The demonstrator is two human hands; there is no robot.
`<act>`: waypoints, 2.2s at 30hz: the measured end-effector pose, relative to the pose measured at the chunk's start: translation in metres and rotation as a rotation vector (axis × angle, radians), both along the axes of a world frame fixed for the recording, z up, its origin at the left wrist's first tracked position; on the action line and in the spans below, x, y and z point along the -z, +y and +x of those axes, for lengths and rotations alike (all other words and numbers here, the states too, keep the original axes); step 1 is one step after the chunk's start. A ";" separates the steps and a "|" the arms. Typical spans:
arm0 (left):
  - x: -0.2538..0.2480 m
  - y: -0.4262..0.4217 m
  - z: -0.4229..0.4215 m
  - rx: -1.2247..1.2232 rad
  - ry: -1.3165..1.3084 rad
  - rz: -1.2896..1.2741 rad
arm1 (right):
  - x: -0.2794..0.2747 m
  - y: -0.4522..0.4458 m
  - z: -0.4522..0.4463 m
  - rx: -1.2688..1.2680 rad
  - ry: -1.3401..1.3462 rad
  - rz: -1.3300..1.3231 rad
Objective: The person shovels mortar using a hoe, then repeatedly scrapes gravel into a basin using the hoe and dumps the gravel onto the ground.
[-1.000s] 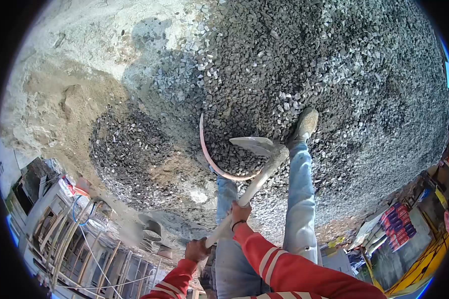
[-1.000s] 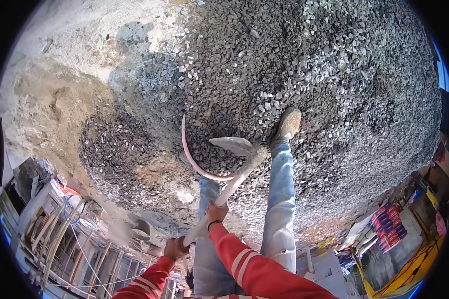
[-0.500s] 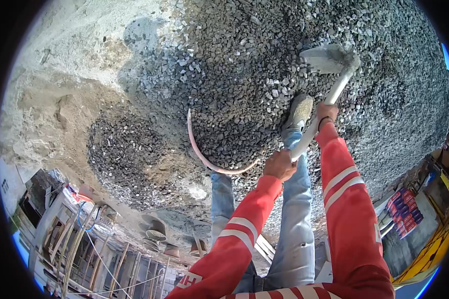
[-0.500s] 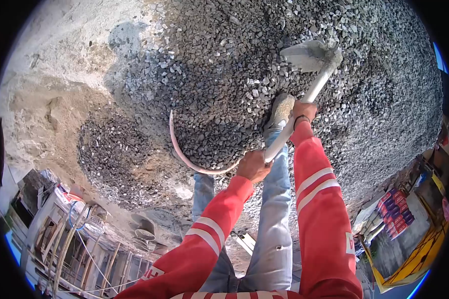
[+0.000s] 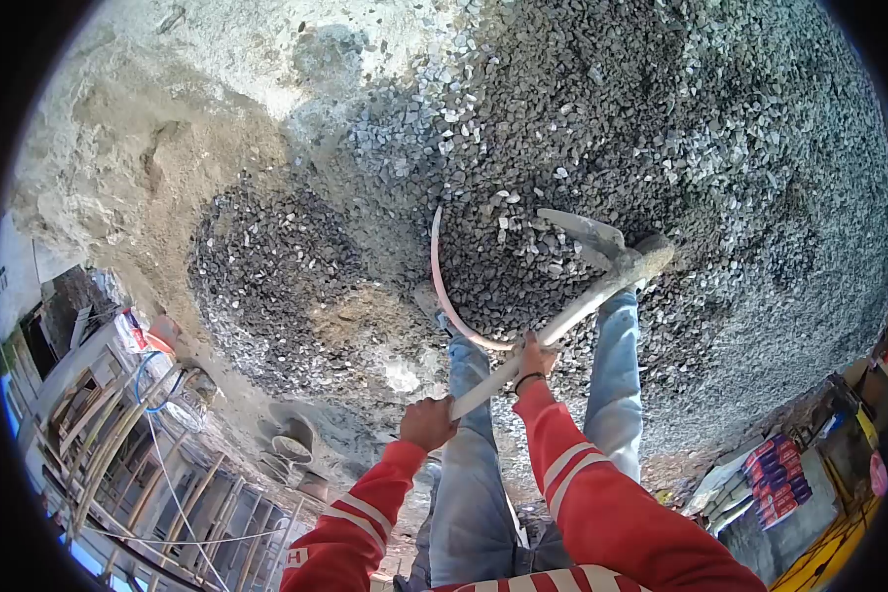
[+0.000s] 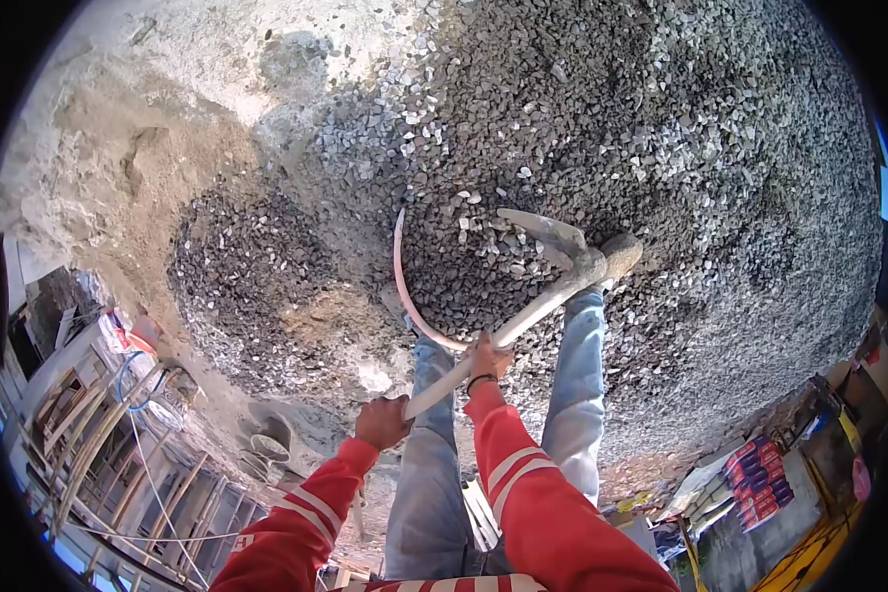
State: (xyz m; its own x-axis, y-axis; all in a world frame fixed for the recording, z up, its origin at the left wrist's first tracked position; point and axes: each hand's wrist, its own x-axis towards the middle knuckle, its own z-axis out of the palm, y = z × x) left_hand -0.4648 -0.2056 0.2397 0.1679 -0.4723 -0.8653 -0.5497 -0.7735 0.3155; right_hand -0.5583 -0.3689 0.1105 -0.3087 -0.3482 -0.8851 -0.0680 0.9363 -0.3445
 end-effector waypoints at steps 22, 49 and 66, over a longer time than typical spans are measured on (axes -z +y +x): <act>0.190 -0.112 0.050 -0.805 -0.474 -0.255 | 0.045 -0.353 -0.062 -1.495 0.524 -0.713; 0.358 -0.055 0.095 -0.502 -0.346 -0.057 | 0.190 -0.047 -0.126 -0.244 -0.052 -0.103; 0.388 -0.039 0.000 -1.777 0.325 0.068 | 0.216 -0.200 -0.123 -0.586 -0.176 0.097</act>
